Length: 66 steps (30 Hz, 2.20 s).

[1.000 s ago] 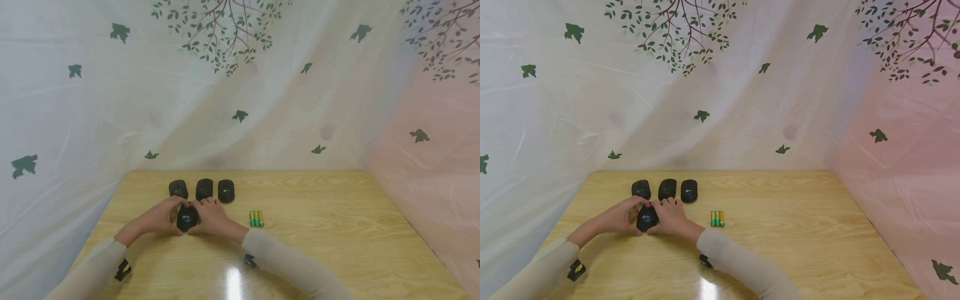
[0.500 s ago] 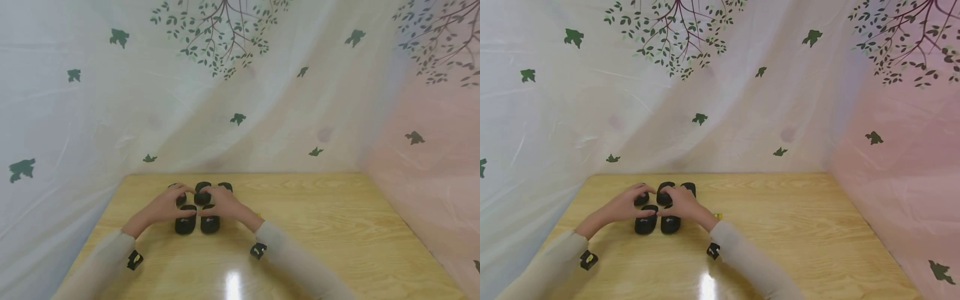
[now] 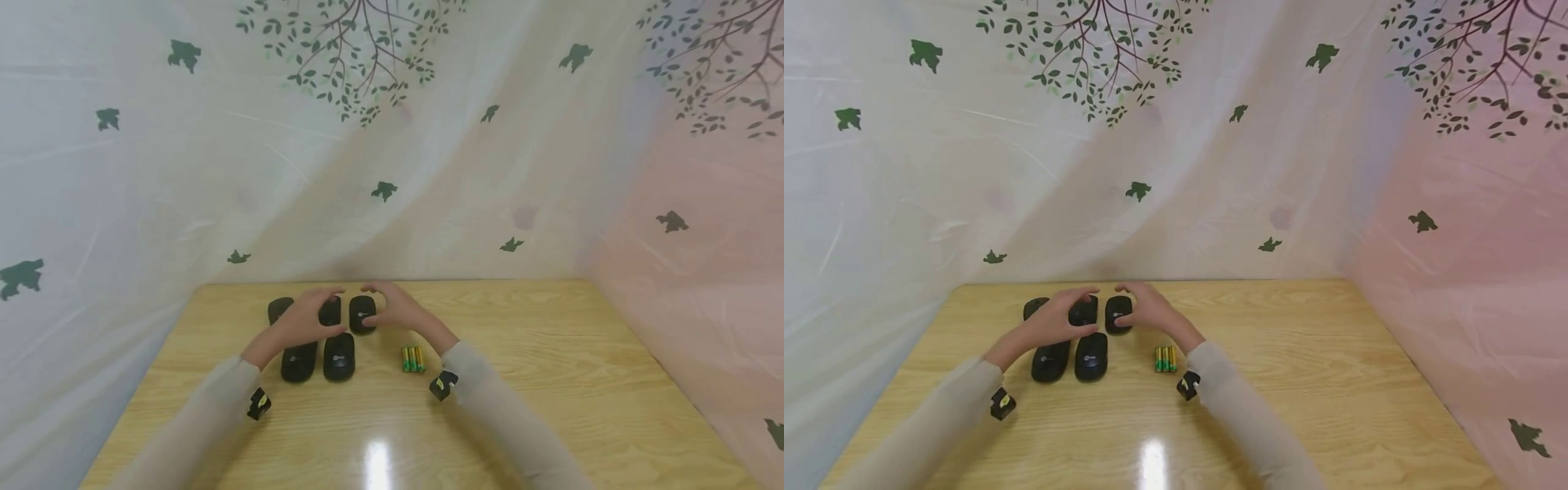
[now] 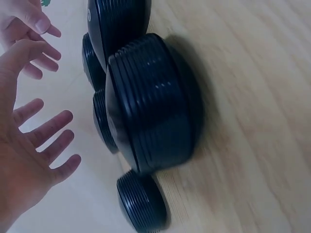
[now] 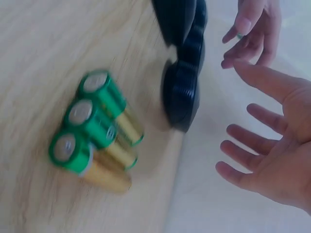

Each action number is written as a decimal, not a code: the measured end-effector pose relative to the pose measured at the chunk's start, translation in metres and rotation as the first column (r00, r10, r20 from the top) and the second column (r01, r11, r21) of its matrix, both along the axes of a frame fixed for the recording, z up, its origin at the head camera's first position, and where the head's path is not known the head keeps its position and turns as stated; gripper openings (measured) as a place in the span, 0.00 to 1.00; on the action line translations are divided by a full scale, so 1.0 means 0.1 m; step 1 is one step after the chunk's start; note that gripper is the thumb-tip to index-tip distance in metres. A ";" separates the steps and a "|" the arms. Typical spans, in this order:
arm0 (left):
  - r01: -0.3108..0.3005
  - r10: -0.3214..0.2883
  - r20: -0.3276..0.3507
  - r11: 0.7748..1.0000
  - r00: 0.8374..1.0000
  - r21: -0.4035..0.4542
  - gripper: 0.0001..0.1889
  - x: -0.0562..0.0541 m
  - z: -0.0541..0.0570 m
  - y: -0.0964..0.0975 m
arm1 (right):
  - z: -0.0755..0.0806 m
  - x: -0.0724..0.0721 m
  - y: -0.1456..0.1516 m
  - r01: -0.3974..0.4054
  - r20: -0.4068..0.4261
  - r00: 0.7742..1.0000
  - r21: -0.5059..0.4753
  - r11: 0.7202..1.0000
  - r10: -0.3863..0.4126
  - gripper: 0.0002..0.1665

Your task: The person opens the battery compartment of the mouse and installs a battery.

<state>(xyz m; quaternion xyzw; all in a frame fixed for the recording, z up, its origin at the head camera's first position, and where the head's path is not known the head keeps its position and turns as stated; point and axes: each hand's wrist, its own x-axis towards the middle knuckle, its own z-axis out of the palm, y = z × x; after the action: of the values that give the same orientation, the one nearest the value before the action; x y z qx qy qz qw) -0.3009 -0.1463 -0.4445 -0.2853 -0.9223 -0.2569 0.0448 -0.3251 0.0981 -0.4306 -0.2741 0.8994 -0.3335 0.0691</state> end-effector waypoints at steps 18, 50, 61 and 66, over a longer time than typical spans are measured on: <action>0.003 0.022 0.126 0.980 0.992 -0.199 0.50 -0.25 -0.09 0.26 | -0.27 -0.23 0.11 -0.052 0.032 0.998 0.077 0.996 0.050 0.56; 0.000 0.027 0.159 0.986 0.987 -0.168 0.47 -0.36 -0.24 0.32 | -0.41 -0.27 0.03 -0.015 0.090 0.996 0.083 0.996 0.008 0.50; -0.008 0.029 0.148 0.990 0.989 -0.140 0.47 -0.36 -0.23 0.34 | -0.39 -0.24 0.04 -0.006 0.085 0.996 0.035 0.999 0.003 0.50; -0.002 0.015 0.117 0.994 0.993 -0.111 0.47 -0.37 -0.21 0.33 | -0.34 -0.22 0.05 0.000 0.084 0.996 0.004 1.000 -0.001 0.51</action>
<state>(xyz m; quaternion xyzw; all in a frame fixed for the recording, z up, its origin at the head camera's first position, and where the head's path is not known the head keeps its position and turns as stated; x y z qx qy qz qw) -0.3381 -0.1132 -0.4658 -0.2677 -0.9374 -0.2215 -0.0245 -0.3469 0.1036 -0.4644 -0.2594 0.8964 -0.3430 0.1075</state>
